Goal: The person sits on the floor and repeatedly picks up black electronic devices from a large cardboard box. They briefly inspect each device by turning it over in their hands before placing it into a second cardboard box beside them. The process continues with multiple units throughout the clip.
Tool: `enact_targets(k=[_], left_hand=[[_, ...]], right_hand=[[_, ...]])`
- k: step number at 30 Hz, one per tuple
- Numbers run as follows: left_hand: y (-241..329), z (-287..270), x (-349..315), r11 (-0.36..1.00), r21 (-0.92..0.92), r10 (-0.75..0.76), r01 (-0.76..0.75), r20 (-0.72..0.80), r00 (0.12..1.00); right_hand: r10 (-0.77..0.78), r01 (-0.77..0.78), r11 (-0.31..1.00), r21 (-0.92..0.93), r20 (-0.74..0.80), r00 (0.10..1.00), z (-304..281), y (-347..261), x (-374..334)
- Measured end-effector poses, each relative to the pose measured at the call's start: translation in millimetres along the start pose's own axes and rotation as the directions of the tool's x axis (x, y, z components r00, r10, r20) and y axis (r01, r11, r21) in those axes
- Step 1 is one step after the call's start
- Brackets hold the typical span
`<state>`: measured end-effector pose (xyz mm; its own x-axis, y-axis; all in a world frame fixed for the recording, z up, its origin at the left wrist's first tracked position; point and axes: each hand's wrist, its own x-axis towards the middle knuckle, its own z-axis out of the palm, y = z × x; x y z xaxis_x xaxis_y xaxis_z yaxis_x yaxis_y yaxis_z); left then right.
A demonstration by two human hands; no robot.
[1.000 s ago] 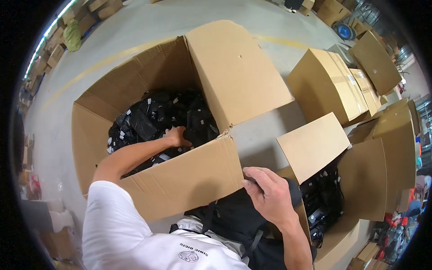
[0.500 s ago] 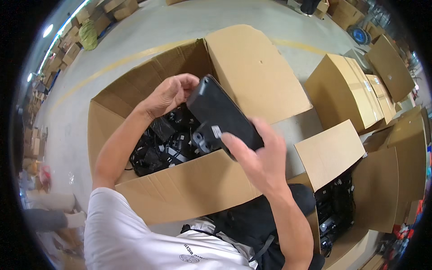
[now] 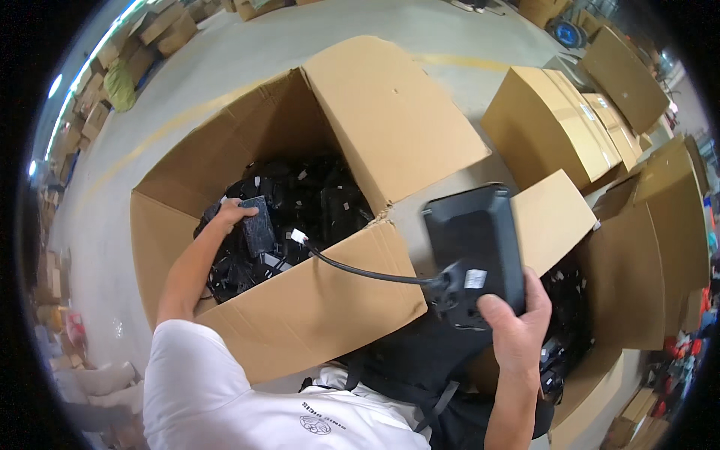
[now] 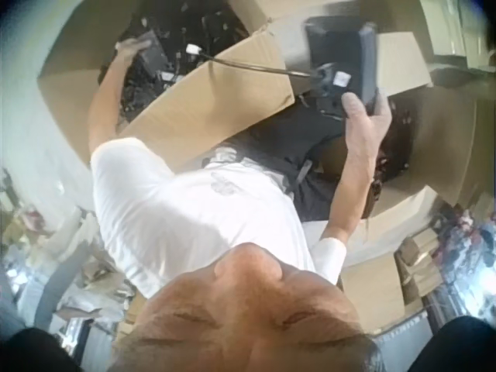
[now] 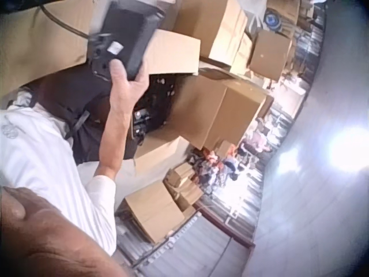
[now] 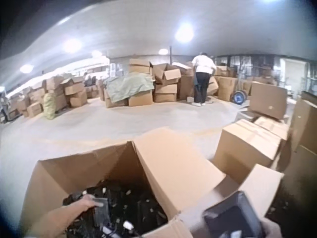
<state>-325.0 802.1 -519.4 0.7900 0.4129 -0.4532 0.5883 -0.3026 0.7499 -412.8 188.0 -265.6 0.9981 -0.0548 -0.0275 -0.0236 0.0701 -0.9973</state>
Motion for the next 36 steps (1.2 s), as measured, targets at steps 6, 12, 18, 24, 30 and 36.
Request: enact_targets(k=[6, 12, 18, 24, 30, 36], left_hand=[[171, -45, -133, 0.827, -0.412, 0.402, -0.382, -0.041, 0.915], [286, 46, -288, 0.611, -0.476, 0.765, -0.633, 0.149, 0.627], [318, 125, -356, 0.723, -0.666, 0.66, -0.185, 0.584, 0.473], [314, 218, -422, 0.688, -0.676, 0.703, -0.265, 0.529, 0.475], [341, 269, -417, 0.637, -0.625, 0.759, -0.451, 0.611, 0.226], [417, 378, -478, 0.435, -0.367, 0.578, -0.822, 0.814, -0.057]], right_hand=[[0.035, 0.0, 0.988, -0.152, 0.232, 0.972, 16, -36, -5], [-0.432, 0.538, 0.832, -0.139, 0.446, 0.784, 48, -62, 25], [-0.347, 0.376, 0.925, -0.048, 0.292, 0.891, -5, -68, -13], [-0.271, 0.316, 0.881, 0.352, -0.173, 0.947, -50, -39, -71], [-0.505, 0.467, 0.861, -0.201, -0.24, 0.829, -127, -26, -98], [-0.576, 0.502, 0.773, -0.388, -0.097, 0.812, -228, -78, -84]])
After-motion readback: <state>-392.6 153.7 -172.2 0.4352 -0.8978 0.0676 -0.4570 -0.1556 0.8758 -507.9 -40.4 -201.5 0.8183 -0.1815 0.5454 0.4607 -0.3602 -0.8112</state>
